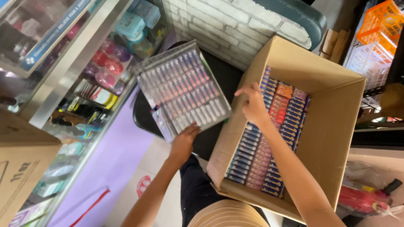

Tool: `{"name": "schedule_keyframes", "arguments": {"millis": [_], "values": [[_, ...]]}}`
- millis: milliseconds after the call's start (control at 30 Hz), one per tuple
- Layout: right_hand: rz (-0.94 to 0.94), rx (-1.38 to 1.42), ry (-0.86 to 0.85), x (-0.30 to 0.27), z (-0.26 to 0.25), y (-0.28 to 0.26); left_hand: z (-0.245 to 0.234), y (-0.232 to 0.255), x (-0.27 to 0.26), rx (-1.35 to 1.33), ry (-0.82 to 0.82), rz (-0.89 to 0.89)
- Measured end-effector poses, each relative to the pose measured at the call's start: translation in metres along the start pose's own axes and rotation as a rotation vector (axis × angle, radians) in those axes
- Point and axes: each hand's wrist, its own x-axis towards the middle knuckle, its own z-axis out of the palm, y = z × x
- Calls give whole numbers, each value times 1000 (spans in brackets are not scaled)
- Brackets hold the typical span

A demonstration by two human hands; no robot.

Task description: The person takes packages of small items from a cardboard box and places them into a refrigerated display case. They arrange the items in rows on the shelves inside the case.

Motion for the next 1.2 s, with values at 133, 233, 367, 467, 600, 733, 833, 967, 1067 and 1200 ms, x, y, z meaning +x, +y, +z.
{"name": "schedule_keyframes", "arguments": {"millis": [133, 233, 367, 467, 600, 733, 833, 967, 1067, 1200], "values": [[60, -8, -31, 1, 3, -3, -8, -1, -19, 48, 56, -33], [28, -32, -12, 2, 7, -2, -30, 5, -36, 114, 57, -28], [22, -53, -14, 1, 10, 4, -43, 5, -69, 234, 120, -96], [-17, -44, -2, 2, 11, 2, -53, 5, -91, 252, 226, -208], [-56, -67, 7, 3, 14, 10, -43, -5, -115, 365, 324, -381], [-67, -98, -3, 6, 15, 12, 30, 2, -118, 287, 794, -540], [-65, -82, -6, 6, 15, 13, 98, 3, -93, -364, 1119, -763], [-58, -64, 6, 3, 14, 8, 68, 55, -32, -1334, 1017, -1166], [-55, -54, 8, 3, 11, 10, 101, 40, -24, -1185, 1019, -1016], [-87, -71, 0, 3, 13, 18, 106, 27, -47, -1282, 1028, -955]]}}
